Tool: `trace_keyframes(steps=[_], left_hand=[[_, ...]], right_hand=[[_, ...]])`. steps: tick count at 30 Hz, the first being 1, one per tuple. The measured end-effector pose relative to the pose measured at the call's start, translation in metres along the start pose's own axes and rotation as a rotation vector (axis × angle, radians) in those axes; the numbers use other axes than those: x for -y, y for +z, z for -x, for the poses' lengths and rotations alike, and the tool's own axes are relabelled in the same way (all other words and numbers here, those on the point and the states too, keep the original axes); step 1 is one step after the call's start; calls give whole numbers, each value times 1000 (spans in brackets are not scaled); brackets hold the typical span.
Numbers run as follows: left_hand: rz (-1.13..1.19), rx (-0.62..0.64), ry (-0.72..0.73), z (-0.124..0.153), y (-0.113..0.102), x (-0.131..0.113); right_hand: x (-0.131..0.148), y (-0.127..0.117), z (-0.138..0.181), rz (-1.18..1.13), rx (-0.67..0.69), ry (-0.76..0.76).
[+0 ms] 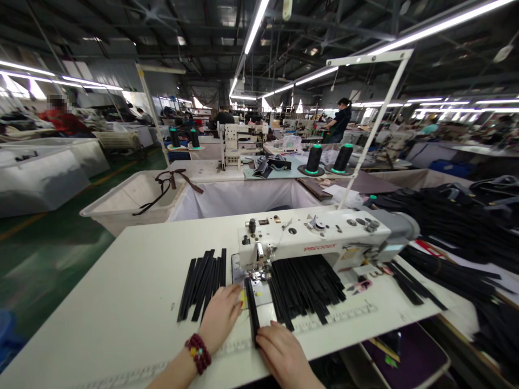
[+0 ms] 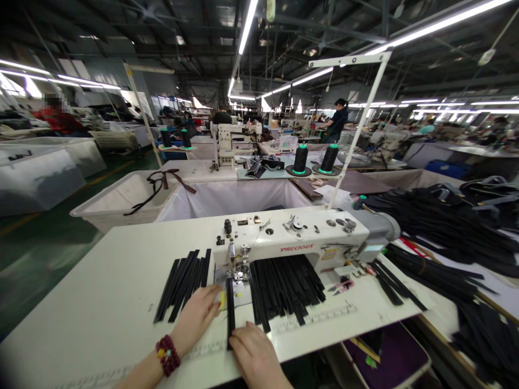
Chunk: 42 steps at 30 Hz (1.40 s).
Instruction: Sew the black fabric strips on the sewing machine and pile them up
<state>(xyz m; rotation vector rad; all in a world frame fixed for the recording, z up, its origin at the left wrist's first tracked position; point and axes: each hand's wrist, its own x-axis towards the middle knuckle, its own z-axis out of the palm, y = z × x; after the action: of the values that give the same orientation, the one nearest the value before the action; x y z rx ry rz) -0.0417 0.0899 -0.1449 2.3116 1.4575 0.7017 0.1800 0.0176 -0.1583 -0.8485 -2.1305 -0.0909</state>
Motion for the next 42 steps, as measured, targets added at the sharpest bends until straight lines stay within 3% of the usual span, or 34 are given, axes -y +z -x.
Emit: trace_keyframes(steps=[4, 13, 20, 26, 34, 38, 42], left_hand=[[-271, 78, 203, -3, 3, 5], [-336, 136, 272, -12, 9, 9], [-343, 151, 261, -14, 7, 5], [-346, 147, 248, -16, 4, 1], [-376, 161, 217, -18, 6, -6], [-388, 149, 276, -9, 7, -7], [-396, 129, 332, -1, 9, -5]], right_hand=[[-10, 12, 6, 15, -28, -7], [-9, 21, -5, -14, -185, -48], [-9, 22, 3, -22, -68, 0], [-6, 20, 1, -56, -102, 22], [2, 7, 2, -65, 4, 89], [8, -1, 8, 40, 67, 36], [10, -1, 14, 109, 44, 15]])
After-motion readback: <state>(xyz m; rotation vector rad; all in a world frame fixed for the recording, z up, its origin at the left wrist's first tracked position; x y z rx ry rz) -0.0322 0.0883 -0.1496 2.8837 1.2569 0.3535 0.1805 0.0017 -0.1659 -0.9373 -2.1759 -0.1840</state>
